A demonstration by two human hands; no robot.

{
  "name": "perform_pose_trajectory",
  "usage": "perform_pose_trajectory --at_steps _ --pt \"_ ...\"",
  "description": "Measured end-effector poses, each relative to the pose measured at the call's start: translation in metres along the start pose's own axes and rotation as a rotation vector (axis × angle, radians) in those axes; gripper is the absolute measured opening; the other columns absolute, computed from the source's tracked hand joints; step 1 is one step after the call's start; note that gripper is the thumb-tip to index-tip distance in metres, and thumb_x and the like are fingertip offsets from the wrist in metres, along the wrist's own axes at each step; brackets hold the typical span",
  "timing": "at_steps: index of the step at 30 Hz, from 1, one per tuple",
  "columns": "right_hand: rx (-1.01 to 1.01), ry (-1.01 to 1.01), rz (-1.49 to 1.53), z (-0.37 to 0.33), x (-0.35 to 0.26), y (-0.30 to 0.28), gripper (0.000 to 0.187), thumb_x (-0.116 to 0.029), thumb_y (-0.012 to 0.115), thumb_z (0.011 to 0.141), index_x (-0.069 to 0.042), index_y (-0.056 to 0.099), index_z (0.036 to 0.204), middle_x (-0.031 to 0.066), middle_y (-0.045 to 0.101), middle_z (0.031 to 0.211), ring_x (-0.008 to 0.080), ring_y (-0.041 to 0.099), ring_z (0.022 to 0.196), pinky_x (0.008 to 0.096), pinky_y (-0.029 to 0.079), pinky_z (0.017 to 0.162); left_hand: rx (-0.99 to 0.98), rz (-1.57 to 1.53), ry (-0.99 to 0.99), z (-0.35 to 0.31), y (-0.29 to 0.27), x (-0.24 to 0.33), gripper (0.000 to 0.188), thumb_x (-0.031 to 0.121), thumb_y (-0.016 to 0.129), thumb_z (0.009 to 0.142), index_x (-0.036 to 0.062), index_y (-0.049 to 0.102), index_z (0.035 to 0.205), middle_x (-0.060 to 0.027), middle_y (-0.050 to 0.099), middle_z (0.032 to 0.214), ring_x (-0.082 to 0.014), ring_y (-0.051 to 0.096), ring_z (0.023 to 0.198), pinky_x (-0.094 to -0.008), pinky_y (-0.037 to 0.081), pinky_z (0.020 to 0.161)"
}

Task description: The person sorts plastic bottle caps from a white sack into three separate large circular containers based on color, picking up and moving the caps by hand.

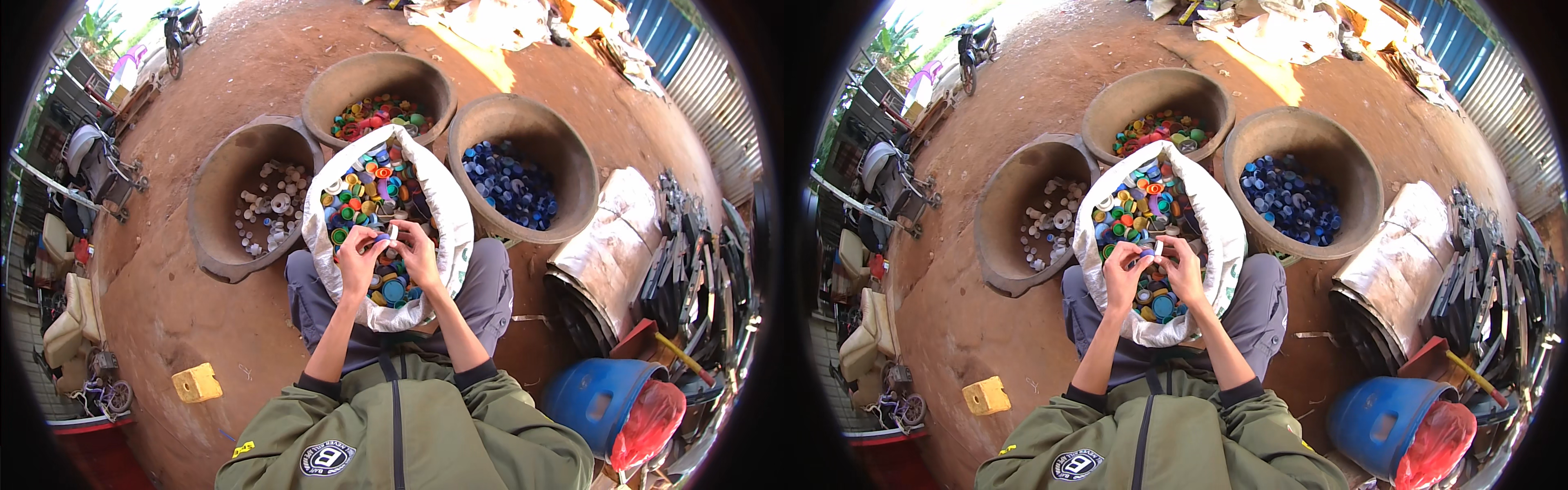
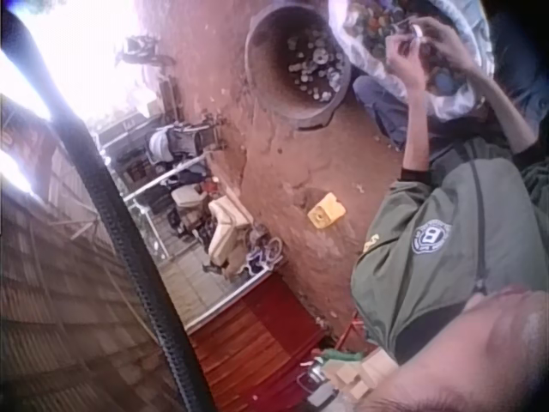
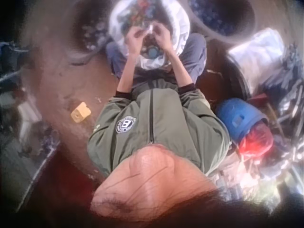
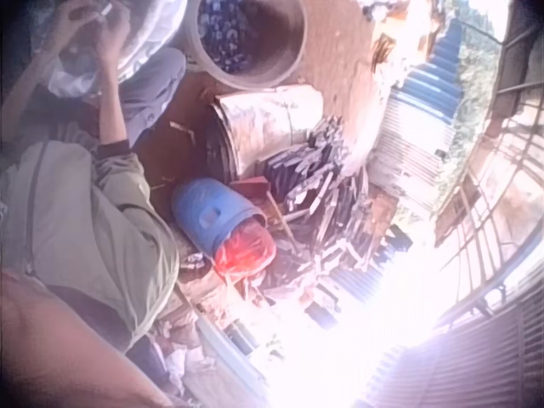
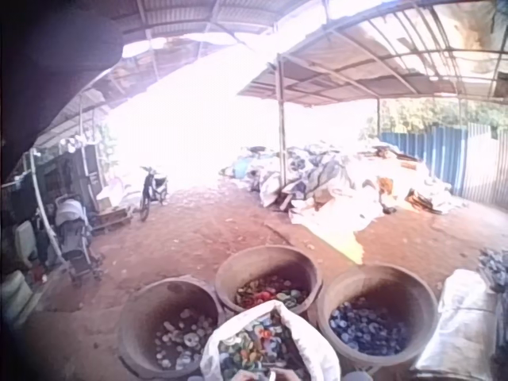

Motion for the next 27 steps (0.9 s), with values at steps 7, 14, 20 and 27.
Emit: perform_pose_trajectory --at_steps 7,14,20,27 --pt "-0.014 0.020 -0.001 -0.001 0.002 -0.002 0.038 0.001 0.065 0.086 -0.003 0.053 0.121 0.0114 0.066 0.109 0.0181 0.065 0.100 0.0302 0.055 0.077 0.018 -0.690 -0.423 -0.003 0.000 -0.033 0.013 0.015 0.059 0.096 0.0063 0.057 0.106 -0.0063 0.062 0.110 -0.0167 0.060 0.103 -0.0377 0.052 0.094" --pt "0.209 0.158 0.259 0.023 -0.008 0.009 0.035 -0.014 0.067 0.090 0.003 0.047 0.112 0.0122 0.063 0.103 0.0140 0.063 0.093 0.0260 0.052 0.072 0.115 -0.979 -0.737 -0.013 0.000 -0.075 0.019 0.018 0.058 0.096 0.0061 0.057 0.110 -0.0054 0.062 0.103 -0.0207 0.061 0.099 -0.0332 0.055 0.081" --pt "-0.091 0.065 0.172 0.104 -0.062 0.123 0.034 -0.017 0.072 0.086 0.005 0.050 0.099 0.0180 0.065 0.095 0.0173 0.068 0.085 0.0278 0.056 0.068 -0.042 -1.042 -0.688 -0.015 0.005 -0.119 0.025 0.019 0.054 0.099 0.0046 0.054 0.119 -0.0054 0.058 0.114 -0.0186 0.054 0.108 -0.0349 0.044 0.096" --pt "-0.170 -0.161 -0.066 0.101 -0.057 0.127 0.020 -0.004 0.063 0.087 0.002 0.062 0.107 0.0173 0.067 0.106 0.0254 0.070 0.085 0.0334 0.054 0.075 -0.018 -1.007 -0.544 -0.005 0.000 -0.095 0.031 0.013 0.054 0.097 0.0092 0.048 0.127 -0.0050 0.057 0.116 -0.0170 0.055 0.109 -0.0347 0.044 0.095"
Point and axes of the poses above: each hand's wrist, its own z-axis towards the middle knuckle, its own y-axis out of the palm, x = y × z, the point moved 5 cm from there along z, towards the middle knuckle
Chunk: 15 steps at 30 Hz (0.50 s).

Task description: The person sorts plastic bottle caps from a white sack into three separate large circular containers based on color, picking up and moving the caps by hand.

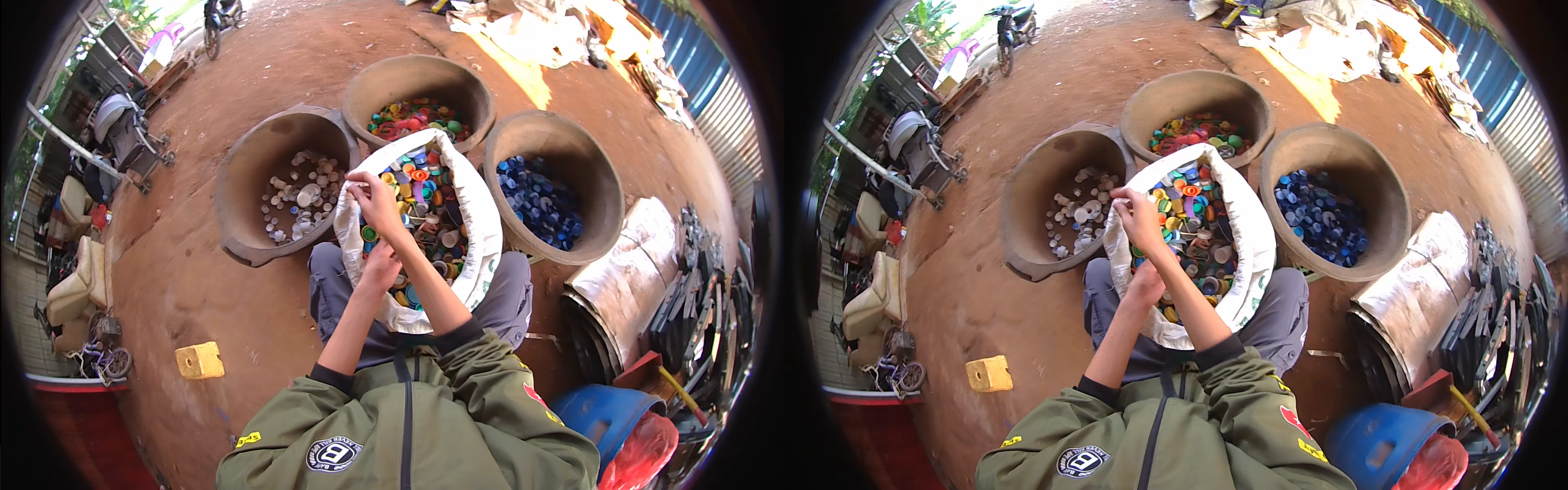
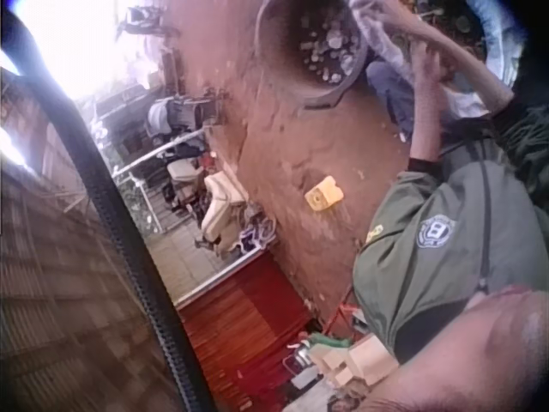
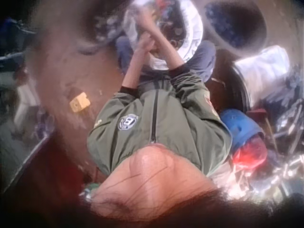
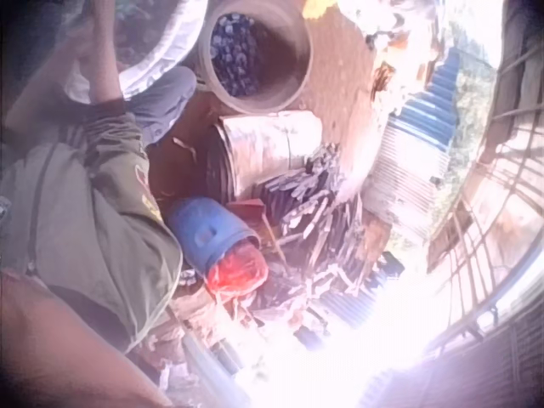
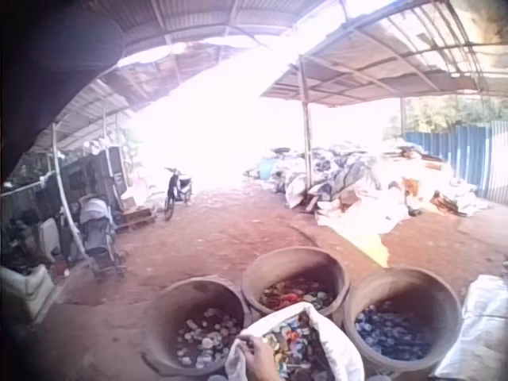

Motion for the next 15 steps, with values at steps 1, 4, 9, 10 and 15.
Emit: perform_pose_trajectory --at_steps 1,4,9,10,15 --pt "0.059 -0.090 -0.031 -0.014 0.008 -0.010 0.019 -0.002 0.063 0.084 0.000 0.065 0.103 0.0164 0.066 0.097 0.0290 0.068 0.080 0.0360 0.053 0.073 -0.027 -0.003 0.053 0.001 -0.002 0.003 0.032 0.013 0.055 0.096 0.0101 0.048 0.128 -0.0052 0.058 0.115 -0.0165 0.056 0.108 -0.0351 0.044 0.095" --pt "0.024 -0.209 -0.404 -0.065 0.009 -0.042 0.023 -0.003 0.064 0.083 -0.002 0.065 0.106 0.0166 0.064 0.099 0.0312 0.065 0.092 0.0363 0.051 0.079 0.119 0.020 0.087 0.003 -0.019 0.012 0.028 0.014 0.057 0.097 0.0108 0.049 0.123 -0.0033 0.060 0.109 -0.0138 0.061 0.098 -0.0301 0.050 0.084" --pt "0.000 -0.055 -0.209 -0.107 0.028 -0.078 0.031 -0.002 0.066 0.082 -0.002 0.064 0.113 0.0153 0.064 0.102 0.0313 0.065 0.088 0.0351 0.052 0.078 0.189 0.318 -0.024 -0.009 0.019 0.020 0.022 0.021 0.058 0.097 0.0096 0.058 0.116 -0.0011 0.064 0.093 -0.0129 0.064 0.082 -0.0256 0.053 0.070" --pt "0.018 -0.010 -0.205 -0.110 0.033 -0.085 0.032 -0.002 0.066 0.081 -0.002 0.063 0.113 0.0151 0.065 0.101 0.0300 0.066 0.085 0.0338 0.053 0.076 0.163 0.357 -0.064 -0.011 0.020 0.017 0.024 0.021 0.058 0.097 0.0088 0.058 0.117 -0.0020 0.065 0.094 -0.0136 0.065 0.084 -0.0267 0.053 0.071" --pt "0.356 0.310 0.303 -0.101 0.048 -0.144 0.035 -0.021 0.060 0.095 0.001 0.055 0.122 0.0106 0.067 0.104 0.0153 0.065 0.089 0.0285 0.052 0.078 0.187 0.773 -0.032 -0.016 0.035 0.036 0.027 0.018 0.058 0.095 0.0057 0.057 0.119 -0.0053 0.067 0.100 -0.0168 0.066 0.092 -0.0310 0.051 0.077"
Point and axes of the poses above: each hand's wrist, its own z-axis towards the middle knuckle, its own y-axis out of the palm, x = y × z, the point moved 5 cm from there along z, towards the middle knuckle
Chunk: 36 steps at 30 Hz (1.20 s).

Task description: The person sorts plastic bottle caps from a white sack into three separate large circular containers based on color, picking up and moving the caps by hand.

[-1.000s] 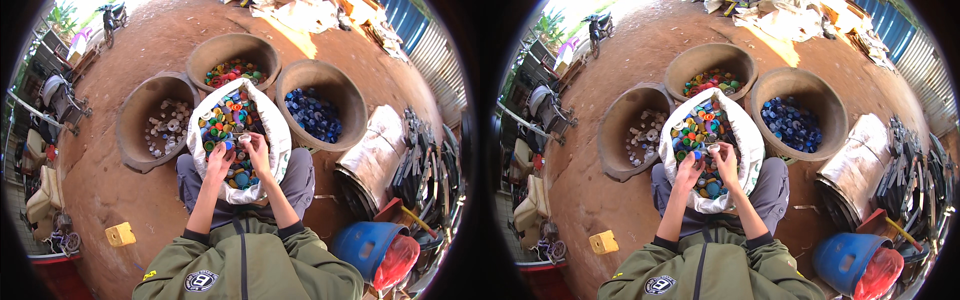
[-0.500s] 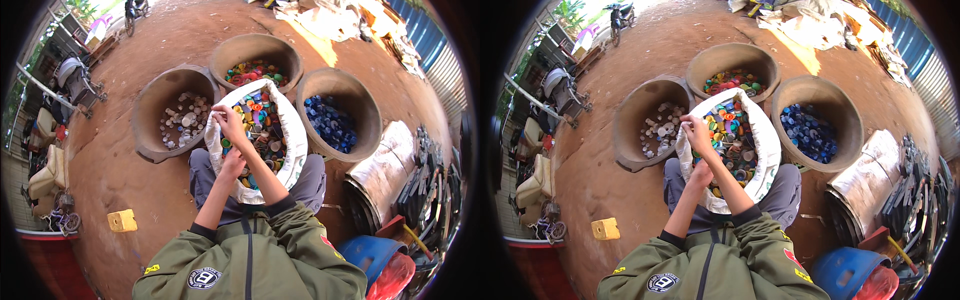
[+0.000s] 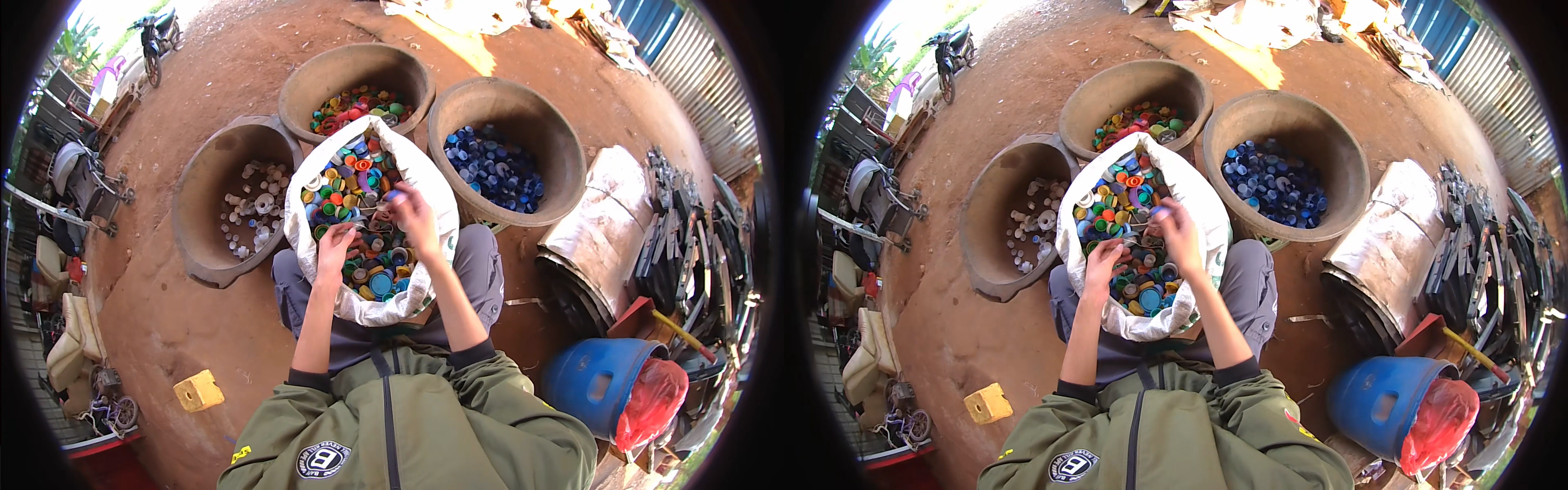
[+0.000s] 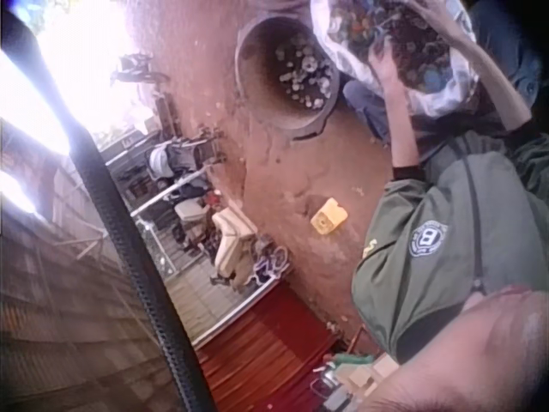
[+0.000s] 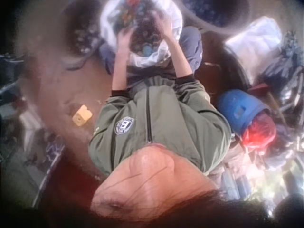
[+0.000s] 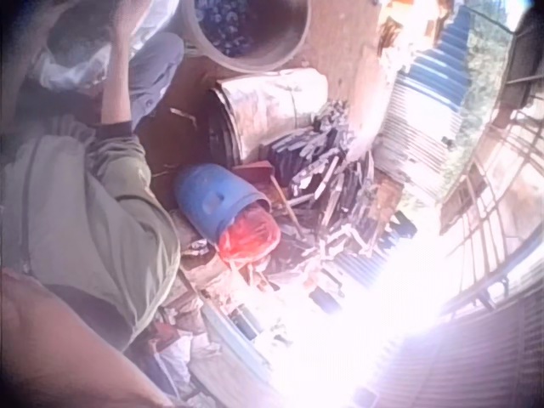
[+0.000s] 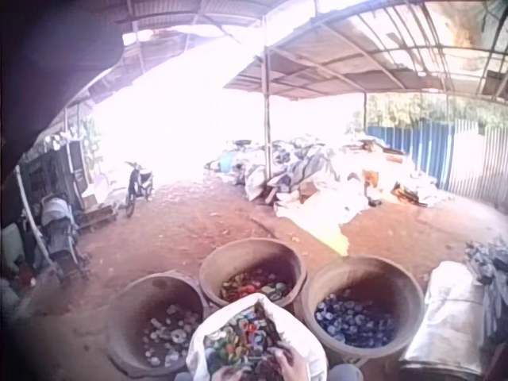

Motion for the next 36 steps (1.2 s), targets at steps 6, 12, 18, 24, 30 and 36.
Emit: perform_pose_trajectory --at_steps 6,12,18,24,30,36 --pt "0.121 0.108 0.753 0.031 -0.011 -0.055 0.049 -0.036 0.039 0.104 0.007 0.046 0.128 0.0175 0.058 0.127 0.0222 0.059 0.113 0.0333 0.048 0.093 -0.052 0.307 0.057 0.007 -0.006 -0.004 0.025 0.014 0.060 0.093 0.0054 0.059 0.116 -0.0059 0.068 0.101 -0.0164 0.066 0.093 -0.0302 0.049 0.076" --pt "-0.314 0.126 -0.072 -0.003 0.030 -0.004 0.026 -0.008 0.052 0.096 0.004 0.059 0.117 0.0162 0.067 0.106 0.0212 0.068 0.090 0.0302 0.056 0.078 -0.156 0.822 0.328 0.018 0.012 -0.015 0.028 0.005 0.069 0.081 -0.0002 0.063 0.108 -0.0164 0.070 0.089 -0.0249 0.069 0.081 -0.0339 0.053 0.075" --pt "-0.457 -0.134 -1.402 -0.021 0.066 0.006 0.013 -0.008 0.062 0.079 0.002 0.068 0.083 0.0247 0.067 0.082 0.0386 0.068 0.083 0.0444 0.056 0.073 -0.286 1.340 0.165 0.018 0.019 -0.035 0.056 0.033 0.074 0.079 0.0012 0.055 0.121 -0.0247 0.057 0.118 -0.0405 0.056 0.112 -0.0460 0.047 0.093" --pt "-0.687 -0.053 -1.453 -0.026 0.086 0.013 0.029 -0.022 0.068 0.078 0.003 0.065 0.093 0.0246 0.067 0.086 0.0399 0.067 0.085 0.0462 0.055 0.074 -0.587 1.419 0.022 0.035 0.022 -0.057 0.079 0.058 0.058 0.085 0.0019 0.043 0.138 -0.0281 0.044 0.138 -0.0445 0.042 0.129 -0.0448 0.039 0.105" --pt "-0.775 0.162 -1.334 -0.026 0.098 0.012 0.051 -0.033 0.068 0.078 0.003 0.056 0.114 0.0265 0.066 0.100 0.0412 0.063 0.098 0.0460 0.052 0.085 -0.805 1.273 0.020 0.022 0.022 -0.046 0.106 0.074 0.058 0.076 -0.0048 0.031 0.142 -0.0295 0.041 0.138 -0.0392 0.043 0.128 -0.0413 0.036 0.105" --pt "-0.812 0.276 -1.255 -0.024 0.095 0.016 0.063 -0.044 0.063 0.078 -0.001 0.055 0.123 0.0276 0.064 0.111 0.0399 0.061 0.106 0.0452 0.049 0.092 -0.764 1.211 0.044 0.026 0.018 -0.050 0.096 0.063 0.068 0.075 -0.0043 0.038 0.137 -0.0264 0.055 0.126 -0.0356 0.055 0.117 -0.0384 0.043 0.098"
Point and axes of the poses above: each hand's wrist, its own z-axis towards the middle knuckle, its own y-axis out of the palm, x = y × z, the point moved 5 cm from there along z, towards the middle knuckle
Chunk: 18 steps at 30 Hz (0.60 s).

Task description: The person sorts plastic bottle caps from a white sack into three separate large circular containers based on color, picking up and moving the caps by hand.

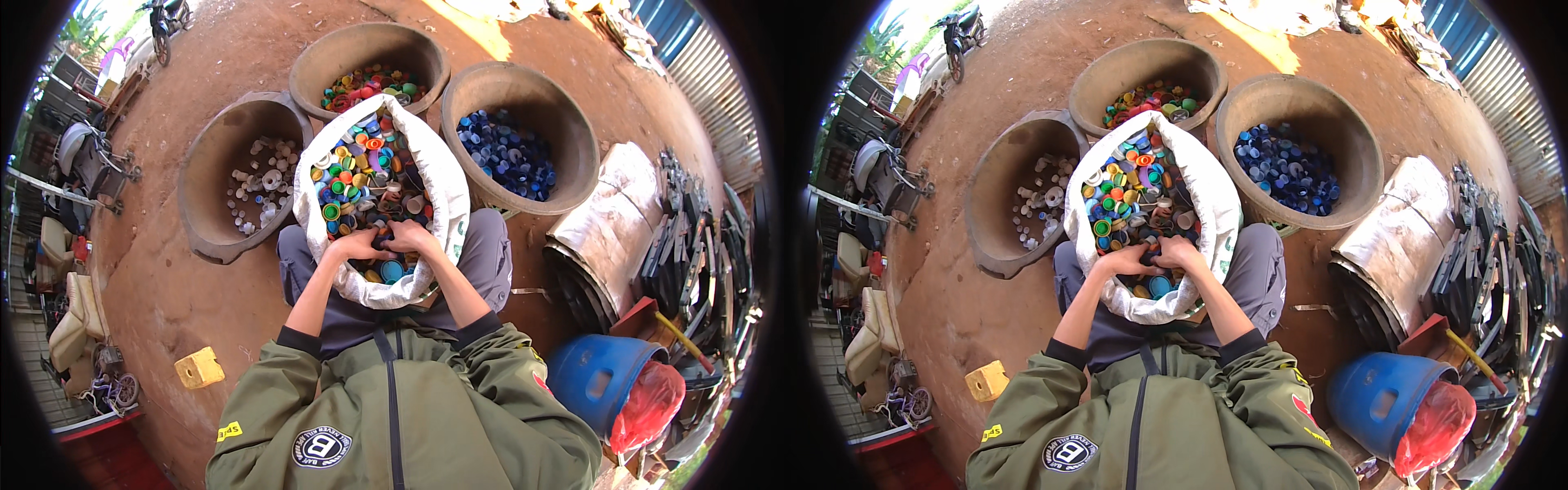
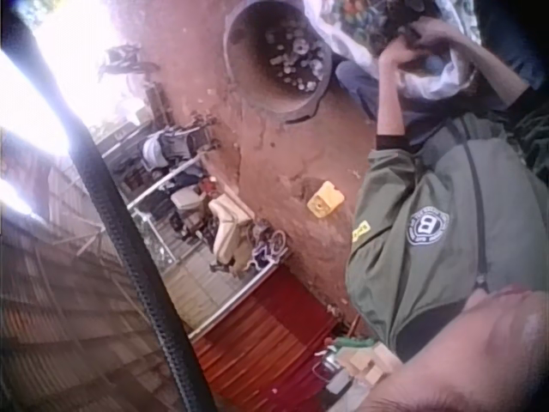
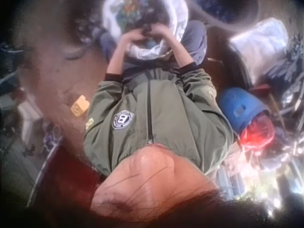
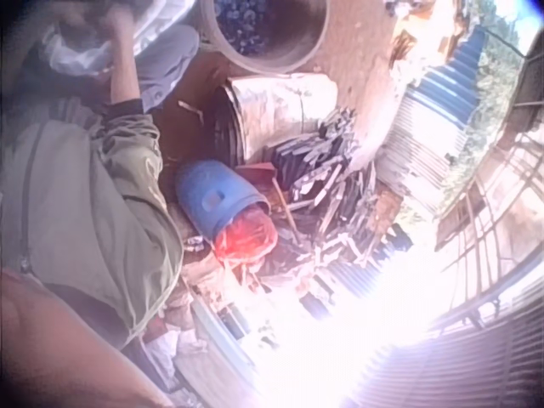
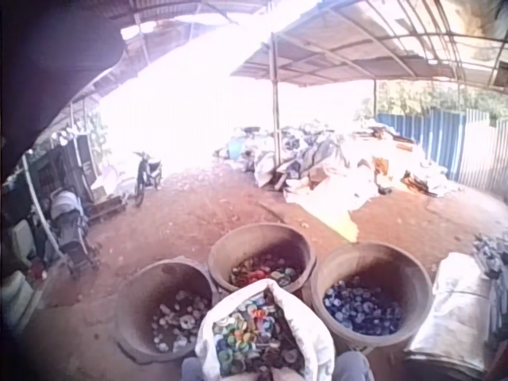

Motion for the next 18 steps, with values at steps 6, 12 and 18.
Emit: perform_pose_trajectory --at_steps 6,12,18 --pt "0.060 0.142 0.180 0.006 0.011 0.006 0.066 -0.048 0.054 0.085 -0.001 0.053 0.130 0.0278 0.063 0.113 0.0401 0.061 0.107 0.0435 0.048 0.094 0.320 -0.160 -0.026 0.015 0.010 -0.022 0.058 0.034 0.064 0.085 -0.0015 0.050 0.129 -0.0187 0.063 0.116 -0.0296 0.061 0.107 -0.0361 0.046 0.091" --pt "0.238 0.222 0.667 -0.006 0.005 -0.001 0.043 -0.036 0.051 0.091 -0.002 0.063 0.114 0.0206 0.069 0.088 0.0289 0.069 0.084 0.0379 0.053 0.074 0.609 -1.095 -0.117 0.016 0.012 -0.035 0.029 0.029 0.056 0.091 0.0107 0.059 0.113 -0.0021 0.064 0.099 -0.0127 0.061 0.089 -0.0291 0.047 0.075" --pt "0.703 0.111 0.914 -0.017 -0.003 -0.007 0.034 -0.031 0.049 0.094 -0.002 0.064 0.104 0.0205 0.067 0.090 0.0333 0.066 0.086 0.0396 0.048 0.078 0.848 -1.555 -0.225 0.001 0.003 0.007 0.031 0.045 0.050 0.095 0.0221 0.059 0.114 0.0046 0.061 0.106 -0.0102 0.056 0.092 -0.0327 0.043 0.070"
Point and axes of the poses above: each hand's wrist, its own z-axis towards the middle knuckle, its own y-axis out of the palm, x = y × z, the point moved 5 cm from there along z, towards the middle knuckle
